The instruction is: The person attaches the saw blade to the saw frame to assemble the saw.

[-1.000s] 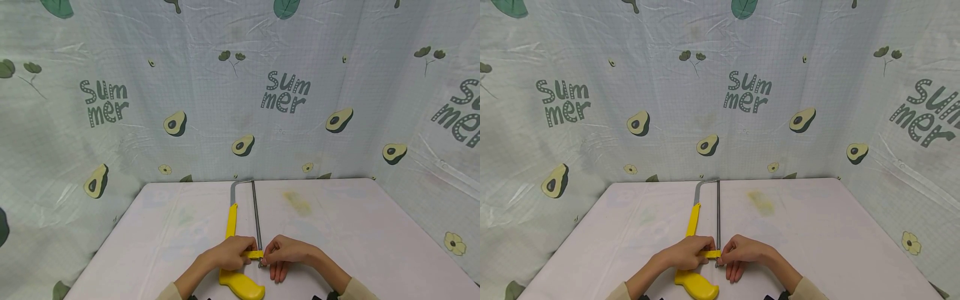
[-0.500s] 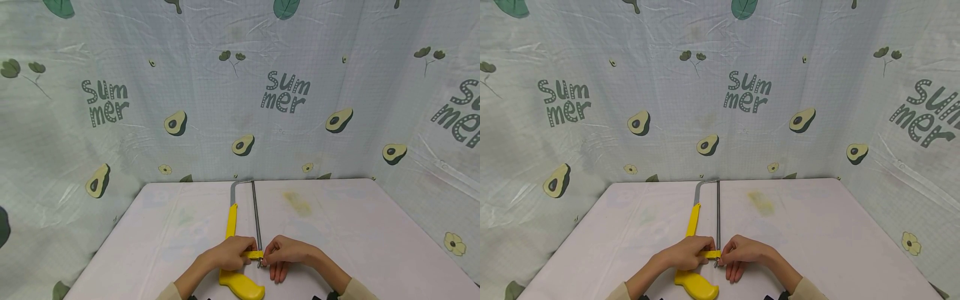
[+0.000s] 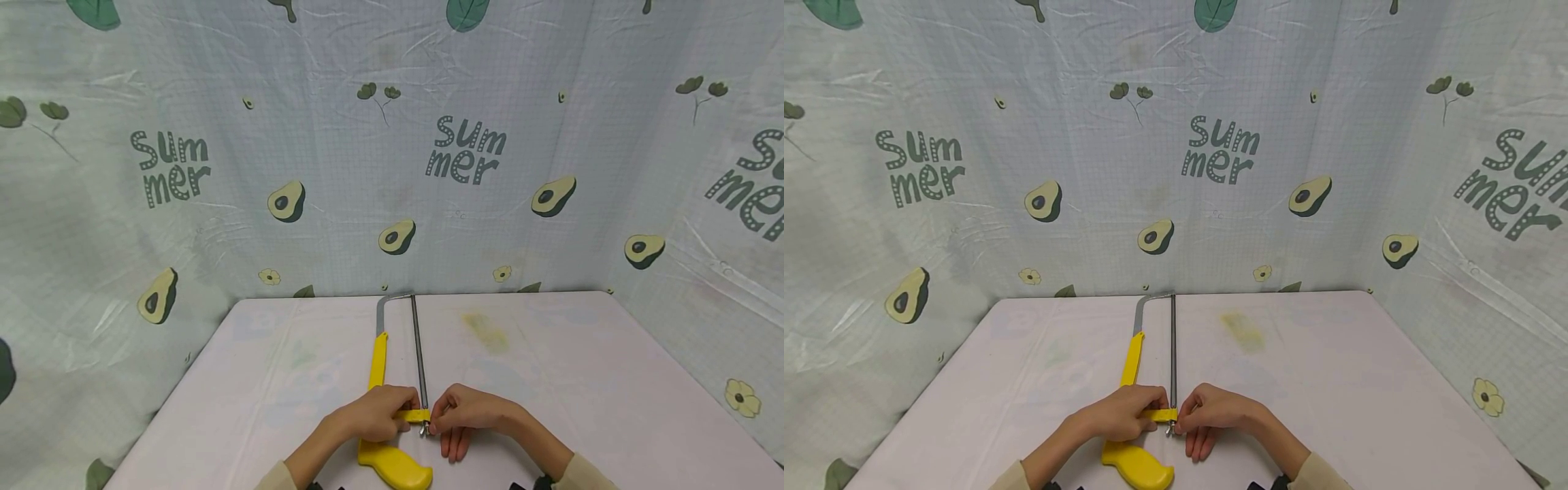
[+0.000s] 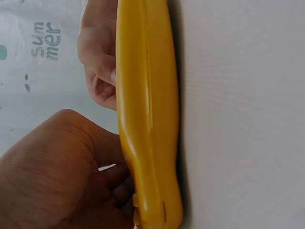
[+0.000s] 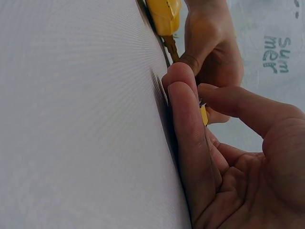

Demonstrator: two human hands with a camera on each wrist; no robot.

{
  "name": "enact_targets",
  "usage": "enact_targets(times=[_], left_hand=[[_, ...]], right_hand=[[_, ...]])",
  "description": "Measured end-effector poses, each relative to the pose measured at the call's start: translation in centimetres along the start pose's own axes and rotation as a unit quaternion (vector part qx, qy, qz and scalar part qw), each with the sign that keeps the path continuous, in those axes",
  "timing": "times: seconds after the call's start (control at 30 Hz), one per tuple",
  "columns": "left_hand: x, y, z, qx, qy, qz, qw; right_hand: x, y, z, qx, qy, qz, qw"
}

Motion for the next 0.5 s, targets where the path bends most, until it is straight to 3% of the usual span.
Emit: enact_targets(times=[0.5], left_hand=[[0.16,-0.07,0.20,0.004,-0.002,-0.003,1.0000]], right_hand=[[-0.19,0.13,0.07,0.003,0.006,-0.001,1.0000]])
Point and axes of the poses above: each hand's wrist, its own z-axis towards the middle knuckle, its own y-axis out of the back of the hand, x = y × z, the point moved 5 cm from there along z, towards the middle knuckle, and after that the axes turned 13 degrees about -x, right-handed, at the moved point
